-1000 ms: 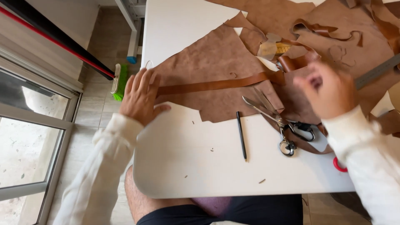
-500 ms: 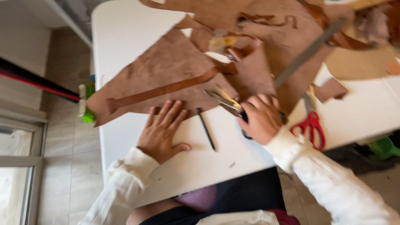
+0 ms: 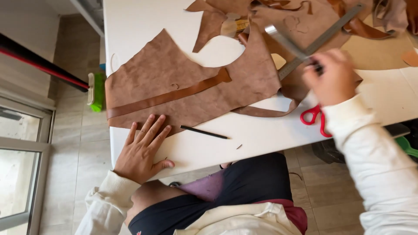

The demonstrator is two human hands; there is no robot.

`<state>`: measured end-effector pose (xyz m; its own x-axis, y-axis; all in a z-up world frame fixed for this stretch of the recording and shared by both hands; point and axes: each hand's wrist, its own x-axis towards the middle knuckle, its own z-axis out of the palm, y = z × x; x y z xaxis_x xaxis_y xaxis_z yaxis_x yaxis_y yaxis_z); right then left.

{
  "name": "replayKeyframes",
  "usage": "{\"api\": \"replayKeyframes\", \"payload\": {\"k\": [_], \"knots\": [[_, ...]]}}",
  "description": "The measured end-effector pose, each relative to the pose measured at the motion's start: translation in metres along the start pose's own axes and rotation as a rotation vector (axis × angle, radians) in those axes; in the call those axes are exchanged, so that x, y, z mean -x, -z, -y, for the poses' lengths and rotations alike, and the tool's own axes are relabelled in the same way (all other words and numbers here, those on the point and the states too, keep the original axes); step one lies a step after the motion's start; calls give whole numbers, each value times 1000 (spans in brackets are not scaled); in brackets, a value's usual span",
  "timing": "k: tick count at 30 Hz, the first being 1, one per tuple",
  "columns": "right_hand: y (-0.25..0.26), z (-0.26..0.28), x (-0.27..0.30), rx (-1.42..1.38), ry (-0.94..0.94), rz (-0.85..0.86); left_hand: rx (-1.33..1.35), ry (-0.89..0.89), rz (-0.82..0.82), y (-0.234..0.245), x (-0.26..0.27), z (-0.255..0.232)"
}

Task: The person cuts a small piece of leather with scissors and then uses templates and a pencil to mark out patterns on a larger leather hide.

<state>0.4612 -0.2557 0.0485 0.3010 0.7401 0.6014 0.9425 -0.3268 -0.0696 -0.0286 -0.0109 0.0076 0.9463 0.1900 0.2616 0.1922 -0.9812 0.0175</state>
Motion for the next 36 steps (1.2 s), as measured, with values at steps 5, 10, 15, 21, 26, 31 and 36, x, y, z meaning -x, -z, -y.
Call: {"api": "replayKeyframes", "payload": {"k": [5,10,15,21,26,31,36], "knots": [[-1,-150,44,313,-67,-22,53,79,-37,10,24,-6],[1,-235,92,573,-218,6,119,153,-229,0,9,-23],[-16,-262,134,643,-368,-60,233,-66,-272,-12,-23,-44],[-20,-260,141,662,-204,-93,228,-133,-343,-4,-47,-50],[4,-168,94,562,-93,-158,310,33,-404,7,-37,-61],[-4,-65,25,-1,68,-71,418,200,-336,-5,-41,-55],[-45,-50,-21,-27,137,362,-105,173,-184,-24,-35,-44]]}}
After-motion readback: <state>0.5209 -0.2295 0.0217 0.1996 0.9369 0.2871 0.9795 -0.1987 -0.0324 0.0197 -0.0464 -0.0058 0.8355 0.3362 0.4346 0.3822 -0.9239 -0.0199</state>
